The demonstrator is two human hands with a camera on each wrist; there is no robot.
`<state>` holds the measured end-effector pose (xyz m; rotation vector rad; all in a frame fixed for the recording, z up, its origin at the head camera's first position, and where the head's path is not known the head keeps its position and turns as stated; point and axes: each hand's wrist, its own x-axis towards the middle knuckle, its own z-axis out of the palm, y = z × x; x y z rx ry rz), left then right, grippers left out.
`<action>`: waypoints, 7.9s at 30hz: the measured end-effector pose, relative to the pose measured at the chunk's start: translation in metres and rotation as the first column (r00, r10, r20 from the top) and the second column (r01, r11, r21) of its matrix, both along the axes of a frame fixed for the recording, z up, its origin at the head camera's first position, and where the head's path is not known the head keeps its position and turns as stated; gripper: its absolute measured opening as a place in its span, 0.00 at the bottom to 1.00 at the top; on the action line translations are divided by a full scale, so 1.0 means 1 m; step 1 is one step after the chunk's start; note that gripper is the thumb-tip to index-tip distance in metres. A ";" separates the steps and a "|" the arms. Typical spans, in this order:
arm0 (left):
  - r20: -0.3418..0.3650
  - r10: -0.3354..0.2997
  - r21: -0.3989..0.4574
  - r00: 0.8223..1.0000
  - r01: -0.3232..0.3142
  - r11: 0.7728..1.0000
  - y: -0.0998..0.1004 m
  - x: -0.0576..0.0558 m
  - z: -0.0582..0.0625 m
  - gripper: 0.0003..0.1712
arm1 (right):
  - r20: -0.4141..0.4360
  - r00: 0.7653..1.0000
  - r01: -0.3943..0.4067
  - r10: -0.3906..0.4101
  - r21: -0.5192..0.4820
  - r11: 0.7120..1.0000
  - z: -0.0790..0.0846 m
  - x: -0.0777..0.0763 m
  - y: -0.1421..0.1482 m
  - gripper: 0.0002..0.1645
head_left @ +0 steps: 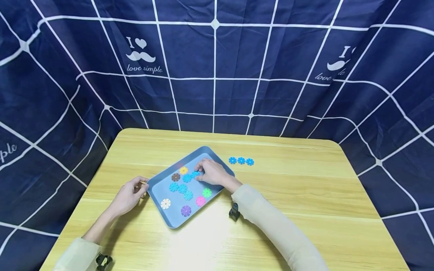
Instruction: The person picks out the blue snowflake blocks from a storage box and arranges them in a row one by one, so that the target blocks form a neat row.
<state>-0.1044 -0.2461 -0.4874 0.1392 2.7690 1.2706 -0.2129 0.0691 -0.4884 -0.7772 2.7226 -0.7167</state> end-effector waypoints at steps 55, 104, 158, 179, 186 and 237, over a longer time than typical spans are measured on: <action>0.013 -0.001 0.018 1.000 0.001 1.000 0.002 0.000 0.005 0.14 | 0.147 0.987 0.107 -0.061 -0.333 0.937 0.033 0.017 0.067 0.08; 0.003 0.006 0.029 1.000 -0.006 1.000 0.003 0.002 0.004 0.15 | 0.221 0.881 0.467 -0.417 -0.542 0.699 0.004 -0.001 0.192 0.17; 0.010 0.004 0.039 1.000 -0.004 0.999 0.003 0.002 0.005 0.15 | 0.368 0.792 0.594 -0.487 -0.281 0.754 -0.006 -0.029 0.219 0.17; -0.006 0.001 0.037 1.000 -0.001 0.999 0.003 0.001 0.005 0.14 | 0.194 0.898 0.441 -0.396 -0.366 0.820 0.022 -0.014 0.179 0.16; -0.002 -0.001 0.042 1.000 0.001 0.999 0.002 0.002 0.004 0.14 | 0.111 0.931 0.365 -0.348 -0.340 0.867 0.033 -0.006 0.151 0.15; -0.001 0.002 0.029 1.000 -0.001 1.000 0.004 0.003 0.005 0.15 | 0.094 0.995 -0.003 0.024 -0.218 0.976 0.010 0.012 0.000 0.19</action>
